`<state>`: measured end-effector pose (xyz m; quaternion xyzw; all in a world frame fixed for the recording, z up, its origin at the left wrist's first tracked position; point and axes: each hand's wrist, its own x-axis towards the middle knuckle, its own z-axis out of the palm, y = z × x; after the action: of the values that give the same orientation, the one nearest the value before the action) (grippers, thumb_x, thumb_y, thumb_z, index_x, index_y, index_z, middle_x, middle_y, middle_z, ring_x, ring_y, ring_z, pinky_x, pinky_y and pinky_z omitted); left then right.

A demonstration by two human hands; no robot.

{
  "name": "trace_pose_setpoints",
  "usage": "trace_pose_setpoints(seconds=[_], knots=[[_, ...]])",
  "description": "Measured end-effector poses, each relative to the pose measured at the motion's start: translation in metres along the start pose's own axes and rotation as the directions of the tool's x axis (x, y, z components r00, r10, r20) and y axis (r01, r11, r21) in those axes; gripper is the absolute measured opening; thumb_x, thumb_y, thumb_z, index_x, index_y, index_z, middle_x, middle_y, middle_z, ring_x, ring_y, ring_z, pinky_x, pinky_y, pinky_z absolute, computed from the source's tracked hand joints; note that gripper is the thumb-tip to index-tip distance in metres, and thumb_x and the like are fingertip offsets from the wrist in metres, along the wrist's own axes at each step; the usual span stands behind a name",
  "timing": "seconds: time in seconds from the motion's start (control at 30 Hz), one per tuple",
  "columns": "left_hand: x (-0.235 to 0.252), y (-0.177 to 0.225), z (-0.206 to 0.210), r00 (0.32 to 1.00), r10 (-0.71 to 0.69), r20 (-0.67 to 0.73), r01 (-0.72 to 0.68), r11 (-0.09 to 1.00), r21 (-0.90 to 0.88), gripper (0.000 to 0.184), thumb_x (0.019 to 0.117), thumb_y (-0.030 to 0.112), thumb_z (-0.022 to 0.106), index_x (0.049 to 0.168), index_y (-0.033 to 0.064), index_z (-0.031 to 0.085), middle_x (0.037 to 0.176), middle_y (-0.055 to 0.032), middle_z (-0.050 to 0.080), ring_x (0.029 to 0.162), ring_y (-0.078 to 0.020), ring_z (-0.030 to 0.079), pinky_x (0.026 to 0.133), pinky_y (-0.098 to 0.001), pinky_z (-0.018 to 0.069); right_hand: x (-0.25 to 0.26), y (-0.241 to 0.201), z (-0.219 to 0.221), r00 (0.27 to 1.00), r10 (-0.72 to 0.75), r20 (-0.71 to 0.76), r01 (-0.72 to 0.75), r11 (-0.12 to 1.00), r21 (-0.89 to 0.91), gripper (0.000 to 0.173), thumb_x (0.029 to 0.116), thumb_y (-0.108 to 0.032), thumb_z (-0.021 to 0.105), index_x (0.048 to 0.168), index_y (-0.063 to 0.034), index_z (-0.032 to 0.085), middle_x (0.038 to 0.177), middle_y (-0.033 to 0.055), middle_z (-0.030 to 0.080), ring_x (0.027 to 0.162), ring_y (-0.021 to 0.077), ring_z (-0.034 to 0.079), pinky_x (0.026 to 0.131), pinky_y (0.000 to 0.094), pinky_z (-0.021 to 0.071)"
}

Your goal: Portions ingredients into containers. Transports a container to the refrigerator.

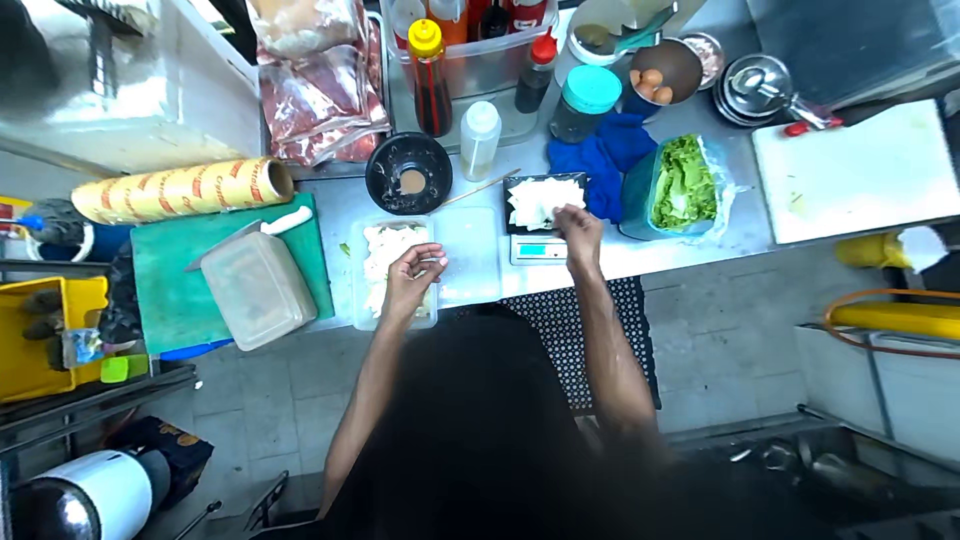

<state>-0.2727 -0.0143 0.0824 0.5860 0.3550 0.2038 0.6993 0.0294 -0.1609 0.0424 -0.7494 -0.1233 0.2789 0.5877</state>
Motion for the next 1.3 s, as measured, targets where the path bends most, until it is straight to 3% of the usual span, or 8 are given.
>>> trace_pose_setpoints(seconds=[0.13, 0.23, 0.3, 0.47, 0.6, 0.77, 0.97, 1.3], knots=[[-0.002, -0.002, -0.027, 0.998, -0.016, -0.060, 0.016, 1.000, -0.009, 0.028, 0.0969, 0.011, 0.070, 0.125, 0.0087, 0.067, 0.121, -0.0092, 0.070, 0.096, -0.0224, 0.071, 0.078, -0.0372, 0.0617, 0.046, 0.012, -0.023, 0.985, 0.061, -0.162, -0.056, 0.998, 0.033, 0.028, 0.0978, -0.022, 0.070, 0.116, -0.0005, 0.070, 0.092, 0.0072, 0.071, 0.068, 0.0104, 0.064, 0.062, 0.0287, 0.0561], [-0.007, -0.003, -0.053, 0.986, -0.010, -0.164, 0.004, 0.999, -0.035, 0.027, 0.0963, 0.009, 0.070, 0.123, 0.0076, 0.068, 0.117, -0.0082, 0.071, 0.094, -0.0196, 0.070, 0.077, -0.0352, 0.0609, 0.051, 0.016, -0.020, 0.985, 0.030, -0.169, -0.035, 0.999, -0.026, 0.034, 0.0943, -0.018, 0.074, 0.120, 0.0022, 0.066, 0.090, 0.0109, 0.073, 0.067, 0.0148, 0.070, 0.065, 0.0330, 0.0626], [-0.013, -0.003, -0.074, 0.964, -0.008, -0.266, -0.006, 0.999, -0.054, 0.026, 0.0973, 0.009, 0.069, 0.123, 0.0077, 0.067, 0.116, -0.0070, 0.070, 0.095, -0.0181, 0.070, 0.079, -0.0348, 0.0604, 0.043, 0.011, -0.015, 0.976, -0.023, -0.216, -0.037, 0.963, -0.267, 0.044, 0.0919, -0.025, 0.077, 0.125, 0.0003, 0.063, 0.094, 0.0119, 0.074, 0.072, 0.0193, 0.073, 0.071, 0.0400, 0.0638], [-0.026, -0.002, -0.107, 0.904, 0.065, -0.422, -0.037, 0.997, 0.075, 0.024, 0.1015, 0.007, 0.060, 0.125, 0.0086, 0.065, 0.119, -0.0069, 0.070, 0.099, -0.0186, 0.071, 0.082, -0.0360, 0.0606, 0.032, 0.008, -0.013, 0.947, -0.212, -0.242, 0.007, 0.767, -0.641, 0.038, 0.0910, -0.042, 0.072, 0.107, -0.0073, 0.077, 0.113, 0.0200, 0.068, 0.106, 0.0349, 0.064, 0.096, 0.0529, 0.0488], [-0.027, -0.006, -0.100, 0.950, 0.054, -0.308, 0.076, 0.915, 0.395, 0.021, 0.1046, 0.012, 0.057, 0.123, 0.0067, 0.066, 0.117, -0.0096, 0.072, 0.098, -0.0202, 0.072, 0.086, -0.0416, 0.0610, 0.028, 0.006, -0.019, 0.952, -0.178, -0.249, -0.003, 0.808, -0.589, 0.040, 0.0950, -0.045, 0.069, 0.114, -0.0097, 0.075, 0.114, 0.0183, 0.068, 0.100, 0.0298, 0.066, 0.092, 0.0485, 0.0513], [-0.008, -0.023, -0.067, 0.977, -0.208, 0.045, 0.114, 0.689, 0.715, 0.026, 0.1029, 0.006, 0.053, 0.121, 0.0090, 0.072, 0.117, -0.0114, 0.073, 0.103, -0.0266, 0.072, 0.094, -0.0522, 0.0573, 0.020, 0.004, -0.026, 0.961, -0.183, -0.208, 0.056, 0.865, -0.499, 0.040, 0.0967, -0.041, 0.069, 0.121, -0.0104, 0.072, 0.115, 0.0135, 0.069, 0.095, 0.0231, 0.065, 0.087, 0.0432, 0.0519], [0.009, -0.056, -0.014, 0.934, -0.325, -0.151, 0.225, 0.203, 0.953, 0.056, 0.0808, 0.030, 0.085, 0.126, 0.0024, 0.066, 0.126, -0.0213, 0.066, 0.131, -0.0442, 0.053, 0.099, -0.0619, 0.0507, 0.009, 0.007, -0.028, 0.970, -0.198, -0.142, 0.127, 0.908, -0.398, 0.039, 0.0966, -0.038, 0.069, 0.124, -0.0103, 0.070, 0.115, 0.0116, 0.069, 0.089, 0.0195, 0.066, 0.079, 0.0400, 0.0567], [0.016, -0.090, -0.039, 0.981, -0.170, 0.095, -0.019, 0.401, 0.916, 0.081, 0.0799, 0.030, 0.087, 0.149, 0.0095, 0.048, 0.123, -0.0144, 0.070, 0.121, -0.0374, 0.062, 0.104, -0.0586, 0.0485, -0.009, 0.006, -0.003, 0.985, -0.165, -0.051, 0.145, 0.952, -0.271, 0.038, 0.0975, -0.035, 0.070, 0.126, -0.0094, 0.068, 0.115, 0.0097, 0.069, 0.087, 0.0165, 0.067, 0.078, 0.0376, 0.0585]])
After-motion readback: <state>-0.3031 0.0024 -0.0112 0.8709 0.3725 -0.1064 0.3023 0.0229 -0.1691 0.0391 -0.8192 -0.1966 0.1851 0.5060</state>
